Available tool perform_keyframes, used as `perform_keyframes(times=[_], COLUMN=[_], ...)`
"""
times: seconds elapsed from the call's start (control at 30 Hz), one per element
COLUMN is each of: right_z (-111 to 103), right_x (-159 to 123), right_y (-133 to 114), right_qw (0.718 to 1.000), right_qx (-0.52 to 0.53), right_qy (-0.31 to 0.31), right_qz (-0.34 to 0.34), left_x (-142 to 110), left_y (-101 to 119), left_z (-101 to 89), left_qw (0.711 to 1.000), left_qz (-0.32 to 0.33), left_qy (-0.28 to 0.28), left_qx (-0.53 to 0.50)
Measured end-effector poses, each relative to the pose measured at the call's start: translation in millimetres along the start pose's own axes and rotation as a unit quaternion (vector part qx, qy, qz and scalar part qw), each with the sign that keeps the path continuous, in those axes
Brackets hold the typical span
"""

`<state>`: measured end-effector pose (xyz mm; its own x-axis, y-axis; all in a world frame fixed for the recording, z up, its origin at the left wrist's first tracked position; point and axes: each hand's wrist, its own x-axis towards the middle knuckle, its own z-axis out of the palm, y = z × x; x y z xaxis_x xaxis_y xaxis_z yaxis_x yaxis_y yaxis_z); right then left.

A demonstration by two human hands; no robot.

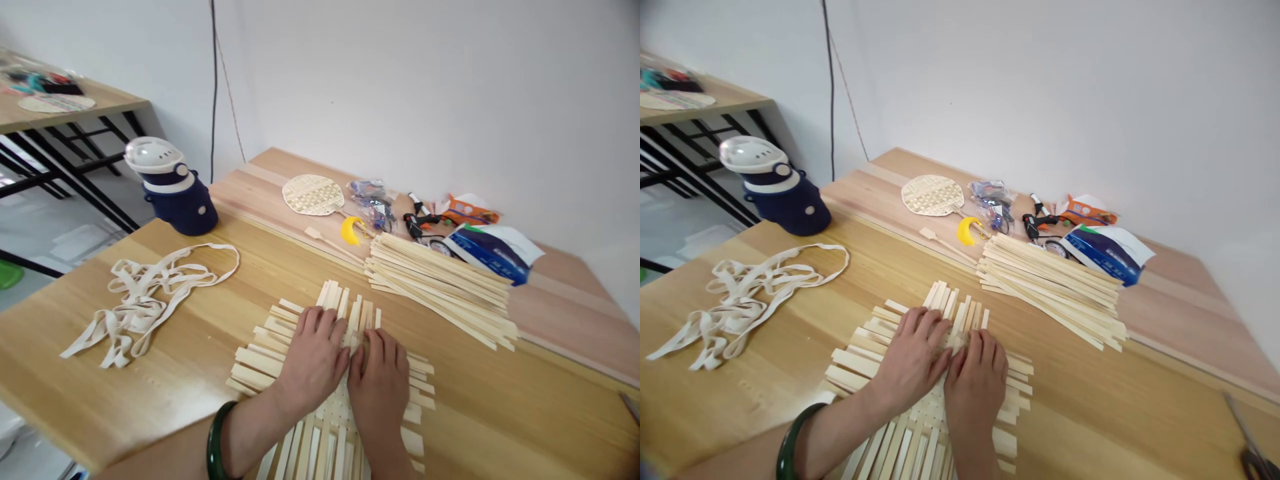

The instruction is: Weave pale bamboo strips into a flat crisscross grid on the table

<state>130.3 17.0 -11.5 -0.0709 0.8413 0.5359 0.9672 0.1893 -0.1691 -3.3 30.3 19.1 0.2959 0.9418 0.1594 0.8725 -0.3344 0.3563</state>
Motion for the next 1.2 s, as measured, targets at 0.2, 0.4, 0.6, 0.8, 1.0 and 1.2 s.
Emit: perform_keyframes(times=[0.2, 0.4, 0.6, 0.8, 1.0, 1.2], right_z=[1.1, -1.4, -1.7, -2.1, -2.7, -4.8], right_x=[-0.5, 1.0, 3.5, 3.8, 3.6, 2.1], right_y=[-2.3, -5.3, -7.7, -8.5, -9.3, -9.6], right_qw=[1.0, 0.998, 0.998, 0.997, 0.997, 0.998], right_qx=[0.0, 0.001, -0.018, -0.036, -0.044, -0.027], right_qy=[-0.018, -0.05, -0.049, -0.054, -0.055, -0.043], right_qz=[0.023, 0.038, 0.042, 0.042, 0.044, 0.047], left_x=[0.1, 1.4, 2.1, 1.8, 1.6, -1.6], left_y=[0.3, 1.1, 0.8, 2.5, 4.0, 2.0], left_z=[5.3, 7.3, 7.1, 8.1, 6.0, 5.6], left_qw=[0.999, 0.997, 0.996, 0.995, 0.996, 0.998], left_qz=[0.018, 0.027, 0.038, 0.04, 0.032, 0.031], left_qy=[0.014, 0.019, 0.019, 0.021, 0.008, 0.024], left_qx=[0.036, 0.063, 0.078, 0.088, 0.081, 0.041])
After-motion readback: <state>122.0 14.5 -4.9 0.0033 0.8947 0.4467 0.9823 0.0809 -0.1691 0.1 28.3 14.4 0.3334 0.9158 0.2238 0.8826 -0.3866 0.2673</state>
